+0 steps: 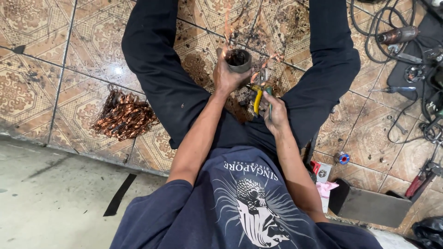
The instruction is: The person sits on the floor and uses pliers to strip the insulation from copper wires inside a metal can. The stripped copper pieces are placed into a pile on the floor next to the can.
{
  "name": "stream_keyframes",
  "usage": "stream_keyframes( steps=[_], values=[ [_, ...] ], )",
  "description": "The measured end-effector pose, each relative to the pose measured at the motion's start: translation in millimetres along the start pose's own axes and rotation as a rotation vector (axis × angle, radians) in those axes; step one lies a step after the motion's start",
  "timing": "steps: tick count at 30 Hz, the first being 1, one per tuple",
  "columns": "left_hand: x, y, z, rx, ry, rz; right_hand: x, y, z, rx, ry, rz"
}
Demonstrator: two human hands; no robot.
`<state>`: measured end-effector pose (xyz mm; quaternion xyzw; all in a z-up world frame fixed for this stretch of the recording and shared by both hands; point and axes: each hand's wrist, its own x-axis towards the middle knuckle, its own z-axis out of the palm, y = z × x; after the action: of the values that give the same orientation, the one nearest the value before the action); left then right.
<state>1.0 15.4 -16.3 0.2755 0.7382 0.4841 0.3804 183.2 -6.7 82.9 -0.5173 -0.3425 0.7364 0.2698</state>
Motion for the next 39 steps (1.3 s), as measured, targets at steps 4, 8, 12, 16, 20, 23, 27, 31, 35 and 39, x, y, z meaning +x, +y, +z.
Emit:
stream_keyframes(
  steps=[4, 8, 12, 16, 20, 23, 27, 31, 35, 39],
  values=[
    [4.7, 7.0, -4.4, -0.012, 0.035, -0.053, 4.7, 5.3, -1.8, 0.017, 0.045, 0.033],
    [1.3, 16.5, -12.2, -0.063, 0.082, -0.037, 19.9, 31.0, -19.2, -0.113, 0.03, 0.029],
    [-2.4, 25.6, -14.9, -0.171, 0.131, -0.051, 8.7, 19.8, -4.1, -0.206, 0.012, 0.022],
    [3.7, 17.1, -6.2, -0.158, 0.177, -0.087, 28.1, 44.0, -27.0, -0.212, 0.016, 0.056],
    [13.9, -4.4, 2.3, -0.226, 0.211, -0.166, 33.5, 59.4, -33.0, -0.168, 0.11, -0.063],
    [7.9, -6.2, 0.0, -0.111, 0.182, -0.247, 0.5, 33.7, 1.9, -0.103, 0.087, -0.103],
    [13.1, -44.3, 47.9, -0.071, 0.261, -0.011, -0.2, 41.9, 41.5, 0.143, -0.327, 0.118],
    [-8.9, -19.9, 39.2, 0.123, 0.126, -0.094, -14.5, -4.3, 150.2, -0.149, -0.769, 0.313],
    [25.6, -99.7, 102.6, 0.289, 0.45, 0.112, 8.3, 0.0, 149.7, -0.974, -0.409, -0.234],
    [0.5, -29.5, 28.7, -0.575, 0.19, -0.603, -0.3, -27.0, 95.7, -0.839, -0.139, -0.482]
  ],
)
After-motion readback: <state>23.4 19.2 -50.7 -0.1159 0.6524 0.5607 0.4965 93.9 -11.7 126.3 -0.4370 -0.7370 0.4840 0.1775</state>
